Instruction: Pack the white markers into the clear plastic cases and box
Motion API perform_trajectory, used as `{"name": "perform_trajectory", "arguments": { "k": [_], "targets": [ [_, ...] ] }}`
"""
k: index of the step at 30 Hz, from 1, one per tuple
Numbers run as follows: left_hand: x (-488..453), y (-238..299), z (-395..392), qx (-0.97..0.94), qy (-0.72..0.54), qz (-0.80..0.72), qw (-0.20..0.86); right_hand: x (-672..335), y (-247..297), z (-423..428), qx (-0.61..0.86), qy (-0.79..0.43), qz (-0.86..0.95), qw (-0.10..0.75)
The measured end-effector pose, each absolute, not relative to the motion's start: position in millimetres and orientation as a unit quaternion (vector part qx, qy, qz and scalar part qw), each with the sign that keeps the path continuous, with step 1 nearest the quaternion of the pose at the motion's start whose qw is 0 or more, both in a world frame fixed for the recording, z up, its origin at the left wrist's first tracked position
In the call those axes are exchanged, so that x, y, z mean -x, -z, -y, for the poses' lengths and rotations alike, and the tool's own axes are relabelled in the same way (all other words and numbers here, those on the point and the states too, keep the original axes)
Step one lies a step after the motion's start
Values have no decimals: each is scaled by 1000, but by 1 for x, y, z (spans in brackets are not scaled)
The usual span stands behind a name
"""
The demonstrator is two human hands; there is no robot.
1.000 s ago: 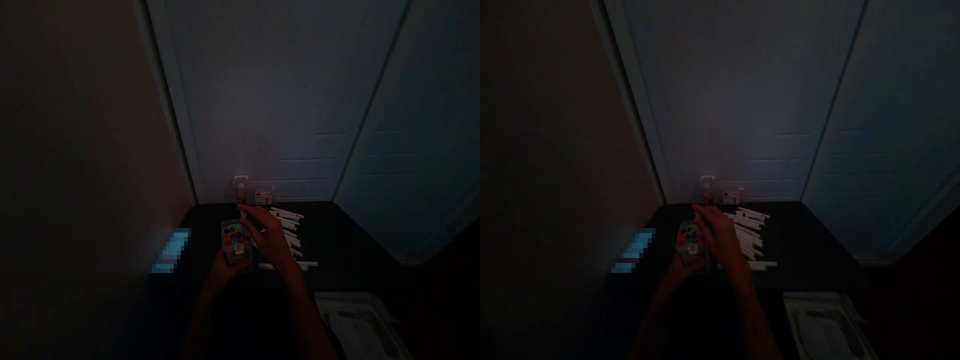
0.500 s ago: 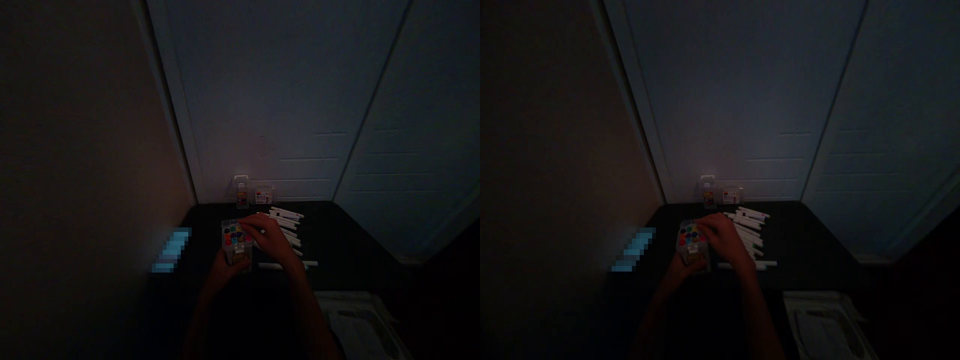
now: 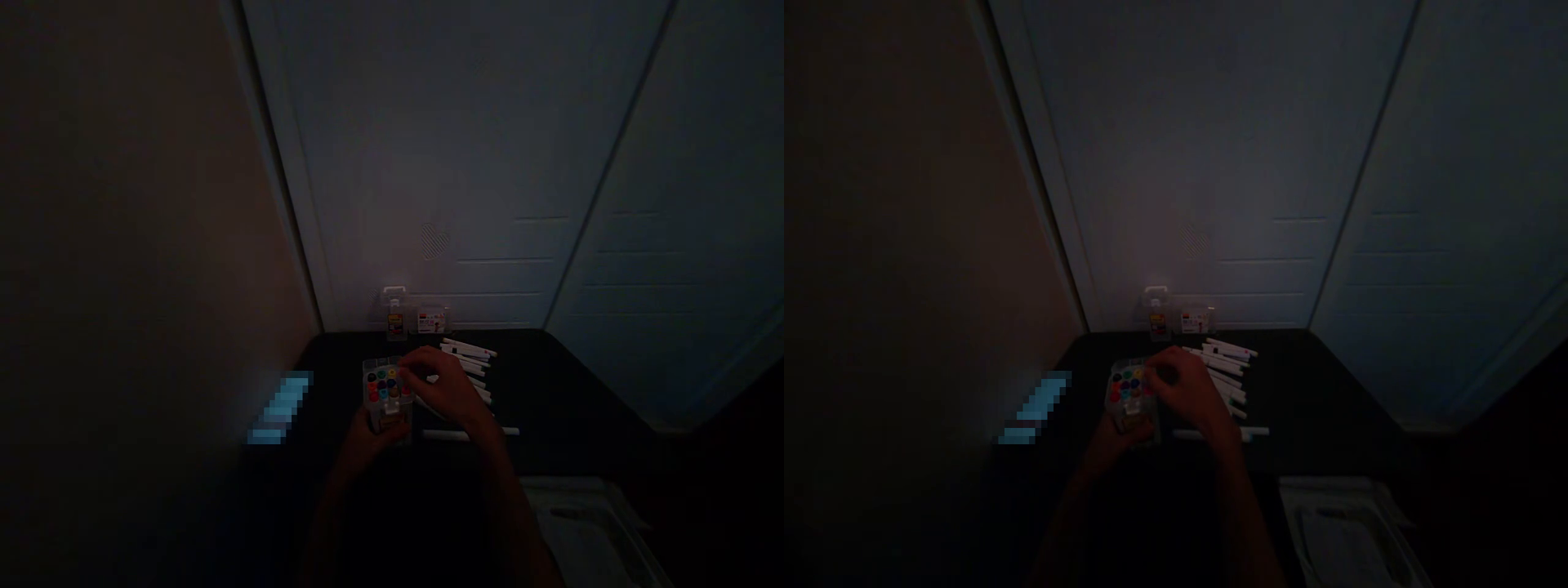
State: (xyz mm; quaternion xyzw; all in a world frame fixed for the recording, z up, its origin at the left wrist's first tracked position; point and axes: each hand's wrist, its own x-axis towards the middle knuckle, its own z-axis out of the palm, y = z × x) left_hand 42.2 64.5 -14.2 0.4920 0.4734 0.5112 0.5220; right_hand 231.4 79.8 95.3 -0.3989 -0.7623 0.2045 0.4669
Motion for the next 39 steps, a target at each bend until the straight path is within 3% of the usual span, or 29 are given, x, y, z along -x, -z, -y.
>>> {"name": "perform_trajectory", "arguments": {
  "k": [6,17,30,39],
  "targets": [
    [-43,13,-64,-486,-509,-476,527,-234,-92,-85,384,-239,768,453],
    [-44,5,-61,-489,-502,-492,516,-229,-91,-85,379,-168,767,490],
    [-41,13,-63,-498,-497,-492,513,-235,-92,-82,393,-281,749,454],
    [-42,9,-63,-495,-498,-498,509,-237,-91,-89,392,-291,752,444]
  ]
}}
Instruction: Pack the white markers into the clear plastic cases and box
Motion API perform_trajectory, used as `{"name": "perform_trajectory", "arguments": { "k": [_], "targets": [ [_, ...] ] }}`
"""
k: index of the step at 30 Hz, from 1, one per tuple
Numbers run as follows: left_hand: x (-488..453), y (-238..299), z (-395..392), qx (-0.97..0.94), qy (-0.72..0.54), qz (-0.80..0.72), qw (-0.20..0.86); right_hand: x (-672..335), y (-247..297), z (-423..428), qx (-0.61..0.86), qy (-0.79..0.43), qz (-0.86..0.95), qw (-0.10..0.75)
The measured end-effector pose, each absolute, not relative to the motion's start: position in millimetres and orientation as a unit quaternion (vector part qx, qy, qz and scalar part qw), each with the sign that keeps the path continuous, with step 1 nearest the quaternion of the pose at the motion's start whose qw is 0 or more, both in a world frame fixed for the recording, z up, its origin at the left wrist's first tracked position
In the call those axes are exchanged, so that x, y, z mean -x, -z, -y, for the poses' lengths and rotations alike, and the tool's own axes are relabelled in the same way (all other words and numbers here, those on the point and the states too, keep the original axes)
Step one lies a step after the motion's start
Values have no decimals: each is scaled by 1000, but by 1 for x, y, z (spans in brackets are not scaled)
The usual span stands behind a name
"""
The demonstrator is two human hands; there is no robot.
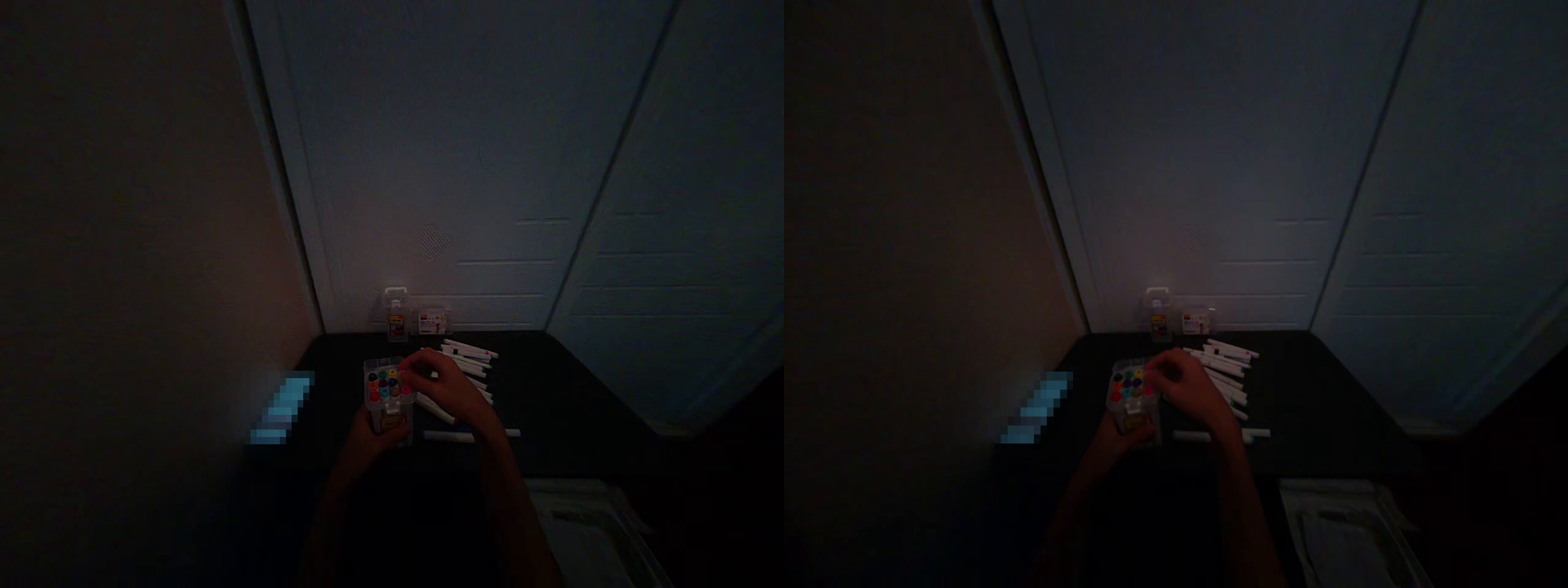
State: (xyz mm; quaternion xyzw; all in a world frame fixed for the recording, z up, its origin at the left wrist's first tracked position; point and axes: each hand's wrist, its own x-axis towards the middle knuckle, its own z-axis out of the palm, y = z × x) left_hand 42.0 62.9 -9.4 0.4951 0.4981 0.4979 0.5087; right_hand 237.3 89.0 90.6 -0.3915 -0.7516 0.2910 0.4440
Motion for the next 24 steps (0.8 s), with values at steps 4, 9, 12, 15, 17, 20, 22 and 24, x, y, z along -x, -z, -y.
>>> {"name": "perform_trajectory", "arguments": {
  "k": [4,9,12,15,17,20,22,24],
  "targets": [
    [-43,7,-64,-497,-502,-494,507,-237,-89,-88,384,-278,757,451],
    [-43,9,-64,-499,-498,-487,515,-234,-90,-85,403,-227,763,451],
    [-42,12,-64,-488,-502,-496,513,-232,-93,-84,429,-211,766,430],
    [-42,13,-64,-501,-503,-486,510,-232,-96,-83,439,-200,776,406],
    [-41,13,-64,-509,-500,-479,511,-232,-98,-81,431,-191,787,399],
    [-41,13,-64,-506,-499,-480,515,-232,-99,-78,411,-173,797,406],
    [-42,13,-64,-501,-499,-479,521,-232,-100,-76,405,-156,795,423],
    [-42,13,-65,-497,-499,-477,526,-230,-102,-72,407,-150,784,444]
  ]
}}
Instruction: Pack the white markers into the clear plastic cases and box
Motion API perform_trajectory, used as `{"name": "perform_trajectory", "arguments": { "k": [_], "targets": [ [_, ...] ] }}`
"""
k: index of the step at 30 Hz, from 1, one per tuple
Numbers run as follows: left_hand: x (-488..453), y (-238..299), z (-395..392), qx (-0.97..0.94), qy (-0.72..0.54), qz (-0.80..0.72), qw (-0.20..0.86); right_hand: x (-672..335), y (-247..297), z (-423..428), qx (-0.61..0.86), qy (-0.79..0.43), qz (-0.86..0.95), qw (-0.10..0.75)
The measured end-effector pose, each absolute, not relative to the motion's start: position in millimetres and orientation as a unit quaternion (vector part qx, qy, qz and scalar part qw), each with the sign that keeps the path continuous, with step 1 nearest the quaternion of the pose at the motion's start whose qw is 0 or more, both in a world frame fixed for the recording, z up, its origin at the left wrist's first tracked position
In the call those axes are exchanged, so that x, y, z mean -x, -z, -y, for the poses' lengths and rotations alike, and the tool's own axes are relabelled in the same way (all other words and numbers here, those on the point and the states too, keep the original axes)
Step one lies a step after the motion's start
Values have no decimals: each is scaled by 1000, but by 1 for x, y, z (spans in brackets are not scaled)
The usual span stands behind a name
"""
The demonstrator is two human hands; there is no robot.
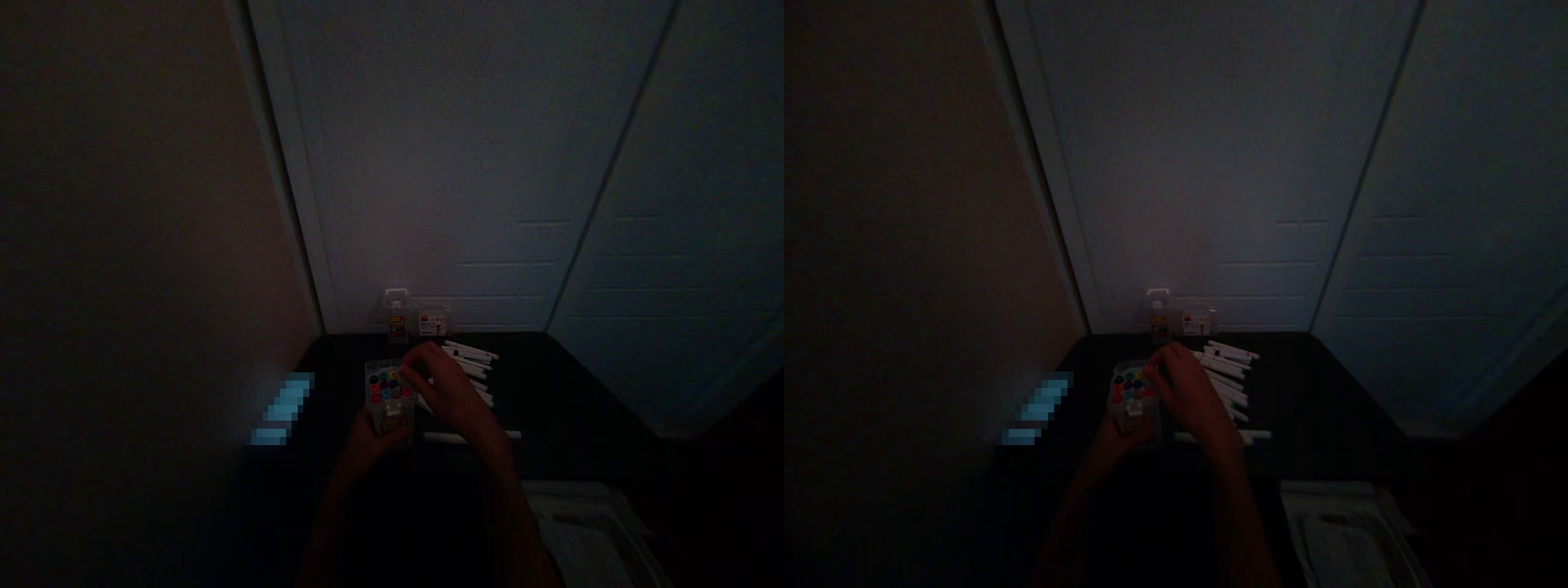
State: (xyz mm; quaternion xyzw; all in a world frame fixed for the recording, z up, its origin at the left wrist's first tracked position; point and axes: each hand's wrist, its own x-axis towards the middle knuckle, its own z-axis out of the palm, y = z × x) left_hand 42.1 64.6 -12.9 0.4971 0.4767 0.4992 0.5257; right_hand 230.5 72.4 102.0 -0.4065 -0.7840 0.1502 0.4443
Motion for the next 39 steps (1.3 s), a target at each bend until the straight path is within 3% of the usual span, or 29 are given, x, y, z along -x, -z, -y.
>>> {"name": "perform_trajectory", "arguments": {
  "k": [6,14,18,22,26,31,39],
  "targets": [
    [-43,15,-66,-491,-500,-481,527,-218,-119,-61,393,-159,725,542],
    [-40,18,-67,-504,-493,-473,528,-221,-140,-42,364,-19,630,685],
    [-40,13,-65,-489,-499,-486,524,-231,-137,-49,376,-65,481,789],
    [-42,10,-64,-475,-502,-495,527,-240,-123,-74,341,-185,311,867],
    [-42,10,-64,-477,-500,-492,529,-253,-110,-92,250,-382,248,854],
    [-41,11,-65,-484,-501,-485,529,-260,-108,-89,214,-519,266,784],
    [-41,18,-67,-470,-506,-503,519,-247,-109,-89,256,-495,324,764]
  ]
}}
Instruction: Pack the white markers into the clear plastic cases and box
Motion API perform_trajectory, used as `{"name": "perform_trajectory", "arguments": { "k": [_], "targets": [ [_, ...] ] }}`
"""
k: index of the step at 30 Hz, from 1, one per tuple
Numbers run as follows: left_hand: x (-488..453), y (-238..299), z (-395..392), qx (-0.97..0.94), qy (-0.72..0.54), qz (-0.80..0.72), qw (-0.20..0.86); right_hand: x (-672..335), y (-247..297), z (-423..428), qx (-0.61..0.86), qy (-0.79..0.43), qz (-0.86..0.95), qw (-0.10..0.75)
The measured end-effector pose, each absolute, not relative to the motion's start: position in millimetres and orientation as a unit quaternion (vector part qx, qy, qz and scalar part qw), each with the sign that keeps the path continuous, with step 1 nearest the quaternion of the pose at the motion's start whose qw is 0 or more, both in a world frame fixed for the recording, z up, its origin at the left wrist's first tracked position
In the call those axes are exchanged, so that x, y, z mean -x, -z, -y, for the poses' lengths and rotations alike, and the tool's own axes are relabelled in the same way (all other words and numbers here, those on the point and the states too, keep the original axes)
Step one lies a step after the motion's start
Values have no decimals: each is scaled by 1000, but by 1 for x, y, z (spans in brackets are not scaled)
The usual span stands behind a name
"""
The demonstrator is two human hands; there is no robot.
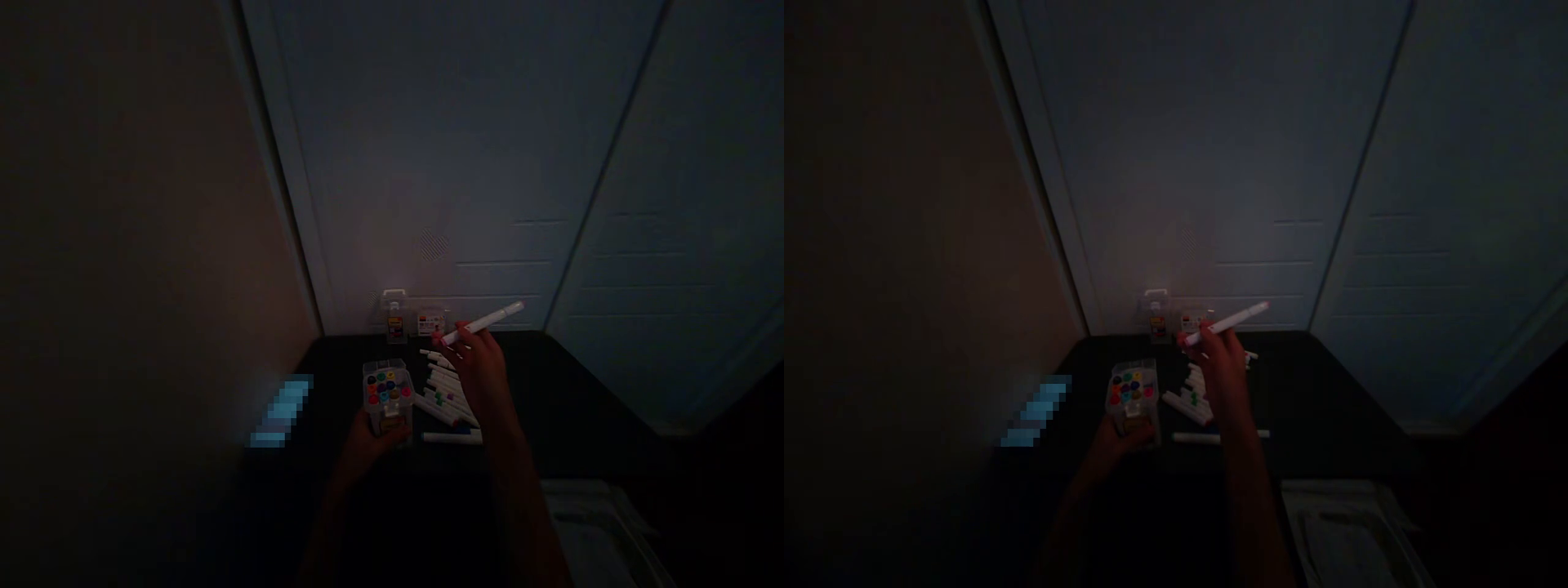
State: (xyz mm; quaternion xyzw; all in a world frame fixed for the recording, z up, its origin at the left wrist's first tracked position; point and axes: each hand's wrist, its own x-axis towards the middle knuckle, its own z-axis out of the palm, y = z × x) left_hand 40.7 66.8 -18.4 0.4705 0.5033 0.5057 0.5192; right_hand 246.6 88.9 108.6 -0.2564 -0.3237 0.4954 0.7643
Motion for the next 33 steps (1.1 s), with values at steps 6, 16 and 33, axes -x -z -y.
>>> {"name": "perform_trajectory", "arguments": {
  "k": [6,16,33],
  "targets": [
    [-41,12,-64,-464,-501,-509,525,-237,-104,-89,367,-383,446,721],
    [-42,12,-64,-484,-504,-479,532,-220,-111,-67,411,-259,699,525],
    [-42,16,-64,-492,-506,-482,519,-217,-98,-77,394,-210,738,506]
  ]
}}
